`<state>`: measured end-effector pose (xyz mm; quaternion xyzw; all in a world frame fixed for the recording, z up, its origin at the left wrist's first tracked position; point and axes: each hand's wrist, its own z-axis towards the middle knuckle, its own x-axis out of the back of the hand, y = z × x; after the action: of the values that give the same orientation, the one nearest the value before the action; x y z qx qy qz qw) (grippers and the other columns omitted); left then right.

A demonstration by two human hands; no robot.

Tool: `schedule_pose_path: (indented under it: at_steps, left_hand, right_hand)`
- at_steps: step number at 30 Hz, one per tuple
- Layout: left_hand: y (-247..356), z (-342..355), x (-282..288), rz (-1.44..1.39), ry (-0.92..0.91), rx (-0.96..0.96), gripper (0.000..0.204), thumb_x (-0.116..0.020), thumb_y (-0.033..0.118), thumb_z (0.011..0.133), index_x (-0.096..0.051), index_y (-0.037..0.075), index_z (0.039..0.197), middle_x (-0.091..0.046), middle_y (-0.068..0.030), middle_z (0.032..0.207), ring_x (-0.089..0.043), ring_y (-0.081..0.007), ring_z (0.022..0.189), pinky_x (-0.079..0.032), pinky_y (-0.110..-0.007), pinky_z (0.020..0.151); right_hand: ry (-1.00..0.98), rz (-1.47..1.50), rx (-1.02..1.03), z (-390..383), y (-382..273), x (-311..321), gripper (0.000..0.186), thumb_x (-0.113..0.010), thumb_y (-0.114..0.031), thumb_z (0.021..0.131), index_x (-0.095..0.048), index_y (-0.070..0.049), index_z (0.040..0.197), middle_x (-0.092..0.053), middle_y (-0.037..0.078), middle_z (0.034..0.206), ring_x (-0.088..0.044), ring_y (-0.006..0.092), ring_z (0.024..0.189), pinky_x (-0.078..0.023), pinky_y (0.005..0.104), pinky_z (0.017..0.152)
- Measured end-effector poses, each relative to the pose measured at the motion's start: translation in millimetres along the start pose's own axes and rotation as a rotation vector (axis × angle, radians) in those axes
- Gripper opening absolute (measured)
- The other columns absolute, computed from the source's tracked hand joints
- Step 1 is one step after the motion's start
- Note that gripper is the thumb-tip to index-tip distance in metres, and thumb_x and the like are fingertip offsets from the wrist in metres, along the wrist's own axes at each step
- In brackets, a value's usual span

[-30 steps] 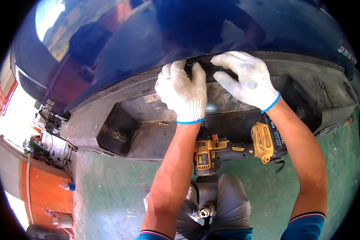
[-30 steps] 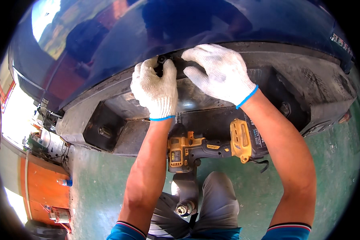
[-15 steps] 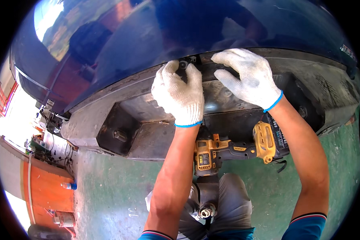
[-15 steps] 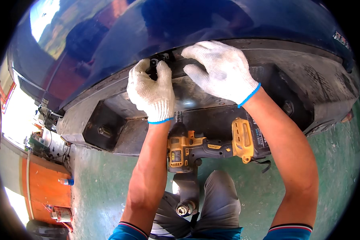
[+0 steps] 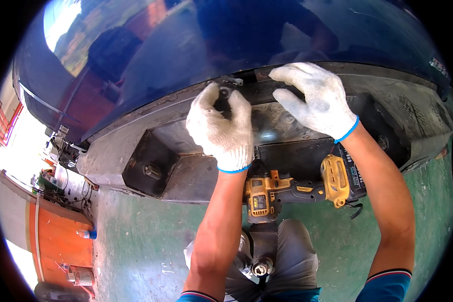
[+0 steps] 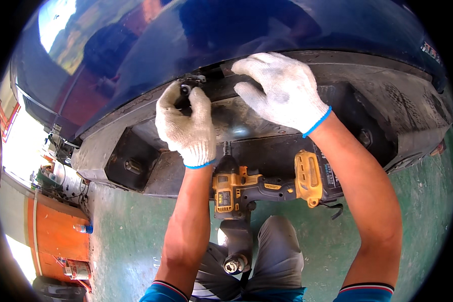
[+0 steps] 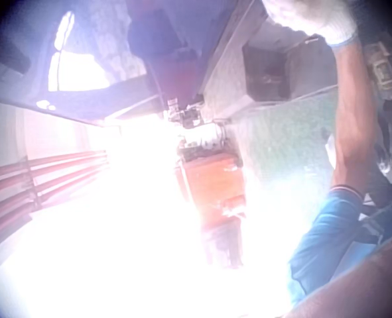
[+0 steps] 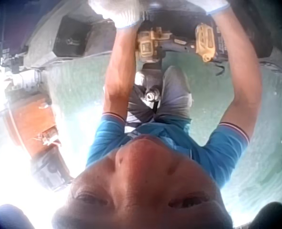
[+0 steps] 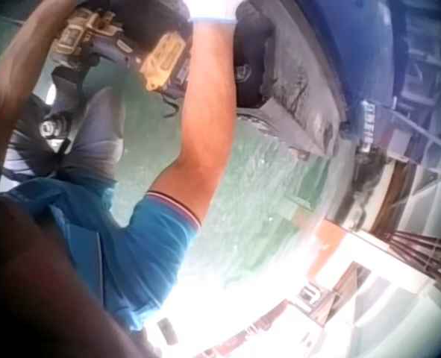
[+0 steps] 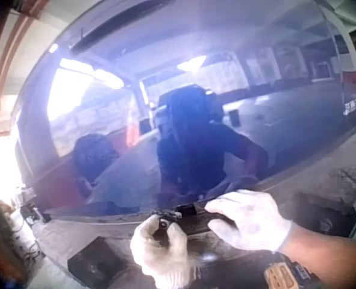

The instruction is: The person uses a cordless impact driver to remove and install screws on the rear bumper of a blue car. They work on the lower section of the bumper, repeatedly loosening and tightening fasteners while another person assists nearby.

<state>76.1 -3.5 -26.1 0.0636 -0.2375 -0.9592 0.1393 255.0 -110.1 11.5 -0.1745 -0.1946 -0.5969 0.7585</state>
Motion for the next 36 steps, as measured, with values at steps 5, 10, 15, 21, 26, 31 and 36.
schedule_pose_path:
  at_steps: [5, 10, 15, 21, 26, 31, 36]
  left_hand:
    - [-3, 8, 7, 0.107, 0.073, 0.029, 0.031, -0.088, 0.011, 0.087, -0.079, -0.003, 0.114, -0.080, -0.0186, 0.102, -0.078, -0.0351, 0.092, -0.061, -0.045, 0.089]
    - [-12, 13, 14, 0.245, 0.035, -0.075, 0.035, -0.090, 0.014, 0.088, -0.080, -0.002, 0.118, -0.080, -0.0171, 0.102, -0.077, -0.0368, 0.089, -0.060, -0.046, 0.087]
    - [-21, 22, 22, 0.214, -0.028, -0.061, 0.036, -0.093, 0.020, 0.088, -0.082, -0.002, 0.115, -0.082, -0.0189, 0.100, -0.080, -0.0355, 0.090, -0.062, -0.044, 0.087]
    - [-14, 38, 33, 0.215, -0.145, 0.001, 0.036, -0.096, 0.024, 0.086, -0.083, -0.001, 0.108, -0.083, -0.0175, 0.093, -0.080, -0.0334, 0.083, -0.063, -0.041, 0.081]
    - [-22, 40, 31, 0.236, -0.198, -0.109, 0.030, -0.094, 0.021, 0.084, -0.083, 0.003, 0.105, -0.080, -0.0158, 0.091, -0.077, -0.0336, 0.080, -0.061, -0.043, 0.080]
    - [-13, 38, 24, 0.311, -0.228, -0.252, 0.030, -0.092, 0.022, 0.082, -0.082, 0.006, 0.106, -0.079, -0.0141, 0.091, -0.076, -0.0353, 0.082, -0.058, -0.047, 0.082]
    - [-8, 37, 24, 0.354, -0.257, -0.218, 0.032, -0.093, 0.024, 0.082, -0.082, 0.006, 0.106, -0.079, -0.0138, 0.092, -0.076, -0.0357, 0.084, -0.058, -0.048, 0.084]
  right_hand:
    - [0.009, 0.001, 0.009, 2, -1, 0, 0.028, -0.079, -0.023, 0.093, -0.080, -0.010, 0.119, -0.082, 0.009, 0.117, -0.078, 0.0334, 0.105, -0.065, 0.0433, 0.090]
    - [0.014, 0.000, 0.021, 2, -3, 0, 0.028, -0.080, -0.021, 0.093, -0.080, -0.009, 0.118, -0.082, 0.009, 0.116, -0.078, 0.0333, 0.104, -0.065, 0.0428, 0.089]
    - [0.029, -0.003, 0.037, 2, -2, 0, 0.027, -0.080, -0.021, 0.092, -0.080, -0.009, 0.117, -0.082, 0.009, 0.115, -0.078, 0.0333, 0.103, -0.065, 0.0426, 0.088]
    - [0.025, -0.023, 0.046, 3, -2, -1, 0.028, -0.081, -0.022, 0.091, -0.080, -0.009, 0.117, -0.082, 0.009, 0.114, -0.078, 0.0330, 0.101, -0.065, 0.0425, 0.087]
    - [0.026, -0.032, 0.043, 4, -4, -1, 0.028, -0.081, -0.022, 0.091, -0.081, -0.009, 0.116, -0.082, 0.009, 0.113, -0.078, 0.0326, 0.101, -0.065, 0.0422, 0.087]
    - [0.022, -0.038, 0.042, 3, -3, -1, 0.027, -0.081, -0.023, 0.092, -0.081, -0.010, 0.116, -0.082, 0.008, 0.114, -0.078, 0.0325, 0.102, -0.065, 0.0419, 0.086]
    - [0.017, -0.038, 0.043, 3, -3, -1, 0.027, -0.081, -0.023, 0.092, -0.081, -0.010, 0.116, -0.082, 0.008, 0.115, -0.078, 0.0323, 0.102, -0.065, 0.0416, 0.086]
